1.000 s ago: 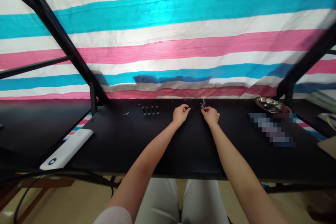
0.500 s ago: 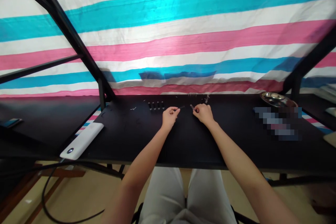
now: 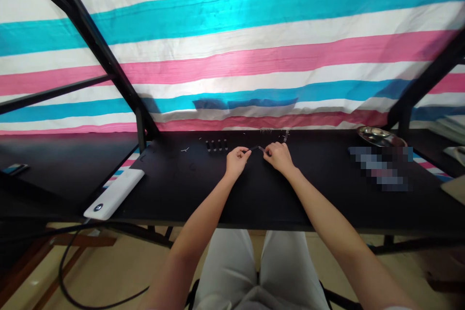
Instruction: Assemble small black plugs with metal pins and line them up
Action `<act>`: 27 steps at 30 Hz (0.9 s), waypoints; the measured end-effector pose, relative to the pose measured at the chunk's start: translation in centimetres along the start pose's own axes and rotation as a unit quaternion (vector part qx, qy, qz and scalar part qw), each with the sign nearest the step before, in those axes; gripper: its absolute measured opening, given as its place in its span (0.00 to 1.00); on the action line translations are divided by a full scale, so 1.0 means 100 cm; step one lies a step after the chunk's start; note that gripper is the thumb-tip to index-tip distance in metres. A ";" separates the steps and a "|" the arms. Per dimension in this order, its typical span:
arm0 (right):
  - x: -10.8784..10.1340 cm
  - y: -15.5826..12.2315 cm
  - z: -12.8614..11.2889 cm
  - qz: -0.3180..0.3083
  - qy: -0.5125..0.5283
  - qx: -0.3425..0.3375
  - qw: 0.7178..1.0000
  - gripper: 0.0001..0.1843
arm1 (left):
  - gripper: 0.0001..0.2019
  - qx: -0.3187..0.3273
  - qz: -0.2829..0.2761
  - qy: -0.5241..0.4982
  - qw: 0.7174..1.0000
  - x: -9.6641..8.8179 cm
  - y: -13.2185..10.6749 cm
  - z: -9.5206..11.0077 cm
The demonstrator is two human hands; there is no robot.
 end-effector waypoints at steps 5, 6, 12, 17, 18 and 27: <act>0.000 -0.001 0.001 0.003 0.011 0.010 1.000 0.08 | 0.13 0.015 0.003 0.010 1.000 -0.001 0.001 0.001; 0.000 -0.001 -0.001 0.003 0.008 0.005 1.000 0.08 | 0.13 0.018 0.000 0.012 1.000 0.000 0.001 0.001; -0.003 0.000 -0.011 0.001 -0.030 -0.048 0.998 0.07 | 0.13 0.036 0.000 0.004 0.999 -0.001 -0.001 0.006; -0.003 -0.002 -0.021 0.007 -0.045 -0.076 0.996 0.07 | 0.15 0.057 -0.003 0.009 0.998 0.000 -0.004 0.010; -0.003 -0.002 -0.023 0.010 -0.045 -0.079 0.996 0.07 | 0.15 0.066 -0.009 0.015 0.998 0.002 -0.006 0.010; -0.016 -0.004 -0.038 0.073 0.021 -0.086 0.993 0.07 | 0.15 0.104 -0.029 0.028 0.994 0.006 -0.010 0.010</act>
Point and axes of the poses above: each hand's wrist, its own y-axis towards the middle knuckle, its own x-axis out of the palm, z = x × y, the point moved 9 cm from there along y, towards the middle knuckle, and after that the axes turned 15 degrees about z, right-handed, at the moved point
